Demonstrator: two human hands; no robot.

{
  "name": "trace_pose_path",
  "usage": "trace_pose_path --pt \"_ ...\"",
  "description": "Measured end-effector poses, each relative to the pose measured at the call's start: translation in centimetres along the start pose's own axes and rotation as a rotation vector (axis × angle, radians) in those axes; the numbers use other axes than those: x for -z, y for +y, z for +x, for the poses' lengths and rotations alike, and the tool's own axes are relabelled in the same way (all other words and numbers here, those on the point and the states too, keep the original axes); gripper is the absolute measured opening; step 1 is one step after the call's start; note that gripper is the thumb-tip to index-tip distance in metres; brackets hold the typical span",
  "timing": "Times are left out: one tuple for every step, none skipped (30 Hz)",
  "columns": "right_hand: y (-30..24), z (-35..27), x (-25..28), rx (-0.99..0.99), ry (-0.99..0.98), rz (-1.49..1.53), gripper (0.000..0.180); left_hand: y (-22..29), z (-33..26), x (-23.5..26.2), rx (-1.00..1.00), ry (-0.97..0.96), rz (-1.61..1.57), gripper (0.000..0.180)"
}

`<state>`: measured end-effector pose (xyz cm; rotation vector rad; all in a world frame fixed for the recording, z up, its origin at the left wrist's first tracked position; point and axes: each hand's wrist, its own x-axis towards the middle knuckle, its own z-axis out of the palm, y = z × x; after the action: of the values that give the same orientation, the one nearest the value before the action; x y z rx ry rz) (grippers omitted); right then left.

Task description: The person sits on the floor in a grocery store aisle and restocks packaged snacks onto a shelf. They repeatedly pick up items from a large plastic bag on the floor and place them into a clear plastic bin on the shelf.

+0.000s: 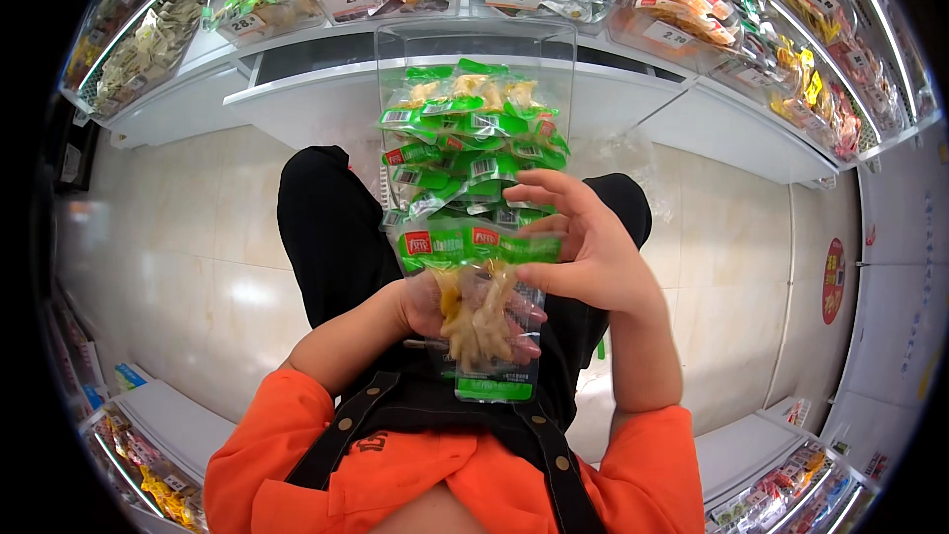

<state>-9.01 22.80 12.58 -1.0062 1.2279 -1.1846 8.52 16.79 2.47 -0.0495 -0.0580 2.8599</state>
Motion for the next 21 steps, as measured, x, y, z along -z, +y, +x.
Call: trace_pose_path --pt "-1.5 0.3 0.3 -0.050 -0.074 -0.163 0.061 0.1 0.3 0.0 0.050 -0.023 0.043 0.051" --pt "-2.5 0.9 0.6 -0.098 -0.149 -0.323 0.063 0.2 0.5 -0.2 0.099 -0.042 0.088 0.048" --pt "-3.1 1.7 1.0 -0.058 -0.274 -0.592 0.062 0.1 0.7 -0.9 0.041 -0.061 0.075 0.048" --pt "-3.7 2.6 0.7 -0.080 -0.404 -0.733 0.059 0.0 0.7 -1.0 0.056 -0.045 0.128 0.048" --pt "-4.5 3.5 0.0 -0.109 -0.521 -0.881 0.055 -0.1 0.9 -0.8 0.083 -0.039 0.182 0.048" --pt "-4.9 4.1 -0.5 -0.139 -0.639 -1.028 0.053 -0.2 1.1 -0.7 0.109 -0.033 0.237 0.049" --pt "-4.1 4.7 -0.5 -0.148 -0.739 -1.045 0.038 -0.1 1.1 -0.6 0.144 -0.091 0.327 0.050" --pt "-4.2 4.9 -0.7 -0.164 -0.734 -1.051 0.034 0.1 0.9 -0.8 0.140 -0.039 0.265 0.051" --pt "-4.3 5.2 -0.9 -0.178 -0.732 -1.057 0.030 0.3 0.5 -1.3 0.134 0.013 0.202 0.052" --pt "-4.1 5.4 -1.1 -0.195 -0.739 -1.059 0.027 0.3 0.1 -1.4 0.121 0.067 0.131 0.053" --pt "-5.2 5.5 -1.3 -0.155 -0.703 -1.055 0.017 0.2 -0.4 -1.1 -0.042 0.025 0.175 0.045" --pt "-6.2 5.7 -1.1 -0.038 -0.604 -1.040 0.016 0.9 -1.3 -1.3 -0.155 0.099 0.354 0.044" --pt "-7.4 5.3 -0.3 0.058 -0.475 -1.033 0.014 2.5 -2.2 -2.7 -0.242 0.151 0.535 0.043" --pt "-8.5 5.2 0.3 0.166 -0.362 -1.009 0.012 4.0 -3.5 -3.6 -0.343 0.224 0.713 0.042" --pt "-10.0 5.2 0.5 0.238 -0.248 -1.094 0.010 5.7 -5.4 -1.5 -0.491 0.009 0.330 0.036" --pt "-11.0 5.6 0.7 0.305 -0.125 -1.176 0.009 6.6 -6.2 -2.0 -0.724 0.079 0.324 0.034" --pt "-11.3 6.2 0.7 0.450 -0.063 -1.240 0.009 7.5 -7.2 -2.6 -0.957 0.170 0.335 0.033" --pt "-11.5 6.6 1.0 0.577 0.025 -1.322 0.009 8.3 -7.3 -6.1 -1.237 0.543 0.741 0.033" --pt "-10.8 7.5 1.0 0.719 0.109 -1.470 0.012 9.1 -8.2 -7.0 -1.345 0.662 0.856 0.036" --pt "-9.6 8.7 1.0 0.835 0.145 -1.555 0.013 9.8 -9.2 -7.7 -1.453 0.787 0.968 0.039" --pt "-8.0 10.0 1.3 0.951 0.185 -1.640 0.015 10.3 -9.5 -8.4 -1.442 0.800 0.991 0.038"
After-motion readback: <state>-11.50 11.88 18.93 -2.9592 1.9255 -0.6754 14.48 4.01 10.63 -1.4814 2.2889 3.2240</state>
